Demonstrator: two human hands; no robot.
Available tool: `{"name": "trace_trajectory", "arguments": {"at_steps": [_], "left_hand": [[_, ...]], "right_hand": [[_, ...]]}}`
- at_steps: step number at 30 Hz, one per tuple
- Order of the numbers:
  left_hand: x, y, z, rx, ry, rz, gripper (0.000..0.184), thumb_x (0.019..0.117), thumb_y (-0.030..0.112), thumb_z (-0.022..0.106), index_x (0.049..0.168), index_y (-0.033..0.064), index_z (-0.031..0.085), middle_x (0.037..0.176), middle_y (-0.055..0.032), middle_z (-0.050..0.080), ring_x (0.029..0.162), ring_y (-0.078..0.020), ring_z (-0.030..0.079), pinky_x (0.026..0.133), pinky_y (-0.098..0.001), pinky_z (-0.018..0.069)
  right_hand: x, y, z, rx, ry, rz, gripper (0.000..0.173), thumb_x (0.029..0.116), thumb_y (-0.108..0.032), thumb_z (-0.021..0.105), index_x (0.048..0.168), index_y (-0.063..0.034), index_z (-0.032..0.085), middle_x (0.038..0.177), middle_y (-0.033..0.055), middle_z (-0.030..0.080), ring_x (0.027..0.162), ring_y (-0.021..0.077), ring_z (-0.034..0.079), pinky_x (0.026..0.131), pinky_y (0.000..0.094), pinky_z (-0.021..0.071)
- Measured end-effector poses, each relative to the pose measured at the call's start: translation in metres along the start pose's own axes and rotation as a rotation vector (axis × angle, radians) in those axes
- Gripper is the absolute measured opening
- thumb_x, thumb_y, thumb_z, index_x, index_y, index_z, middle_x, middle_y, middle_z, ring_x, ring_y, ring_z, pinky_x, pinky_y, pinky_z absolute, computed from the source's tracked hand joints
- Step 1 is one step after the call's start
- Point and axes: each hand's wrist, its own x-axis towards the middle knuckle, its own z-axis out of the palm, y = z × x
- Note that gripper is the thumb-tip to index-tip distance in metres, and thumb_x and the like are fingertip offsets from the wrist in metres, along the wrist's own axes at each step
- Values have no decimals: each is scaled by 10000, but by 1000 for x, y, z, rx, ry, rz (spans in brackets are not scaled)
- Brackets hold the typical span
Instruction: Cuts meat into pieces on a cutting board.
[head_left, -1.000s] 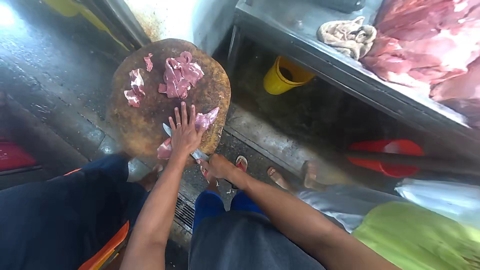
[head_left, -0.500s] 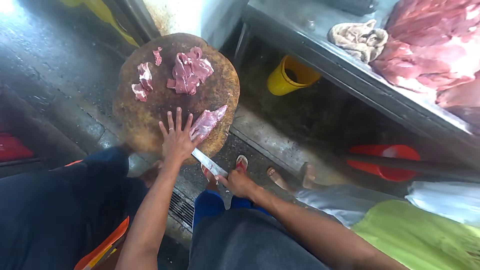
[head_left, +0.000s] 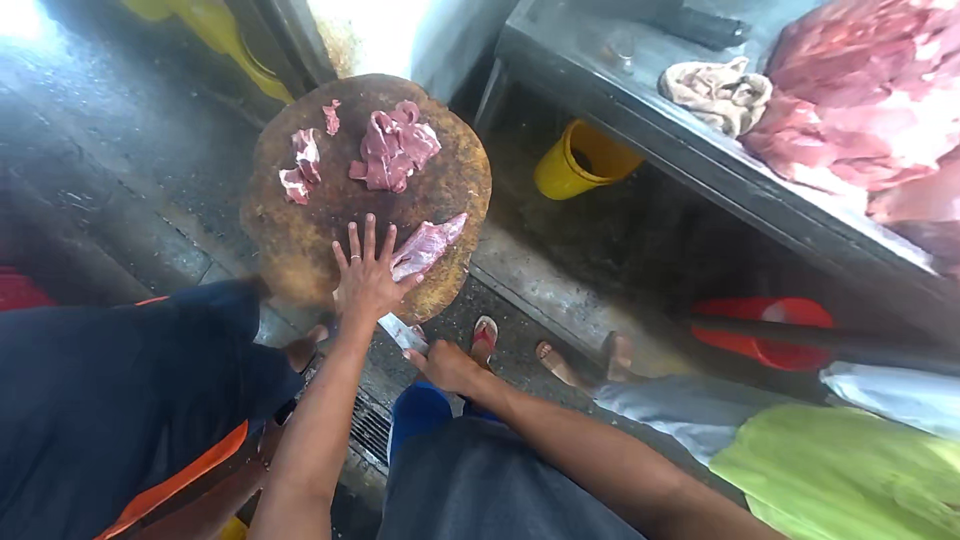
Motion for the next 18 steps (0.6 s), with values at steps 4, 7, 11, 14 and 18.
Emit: {"name": "trace_trajectory", "arguments": {"at_steps": [4,7,11,14,18], "left_hand": [[-4,3,1,-8,4,29,1060,810,913,439,1656,323,198,1744,-50,-74,1589,-361,-106,1218,-718,-16],[-2,6,2,6,-5,27,1021,828,909,404,1653,342,202,1744,-46,-71,1590,-365,-94,1213,-725,-9],[-1,1,5,-31,3,49,834,917,824,378,1591,334,375,1746,-50,-5,1592,-374,-46,1214,-727,13],[-6,4,6,4,69,75,599,1001,686,409,1391,270,591,1581,-90,405,1466,-384,345,1127,-688,293],[6,3,3,28,81,81,493,1056,478,473,1303,74,611,1244,-189,626,1197,-414,585,938,-609,471]], "right_hand": [[17,-31,6,53,42,-32,735,1006,-698,432,1104,-11,674,1048,205,705,1016,361,703,880,594,553],[-6,-1,19,-8,32,10,775,992,-731,408,1003,-9,691,1012,210,705,994,373,703,861,609,557],[-4,-17,29,-3,55,15,775,991,-736,403,1018,-16,689,1006,202,705,991,365,705,854,599,560],[11,-47,28,19,111,-9,738,997,-720,413,987,-34,686,992,186,709,989,351,710,833,596,563],[-9,-29,36,-48,119,35,743,1006,-712,391,1044,-38,701,1053,200,714,1047,375,701,870,620,556]]}}
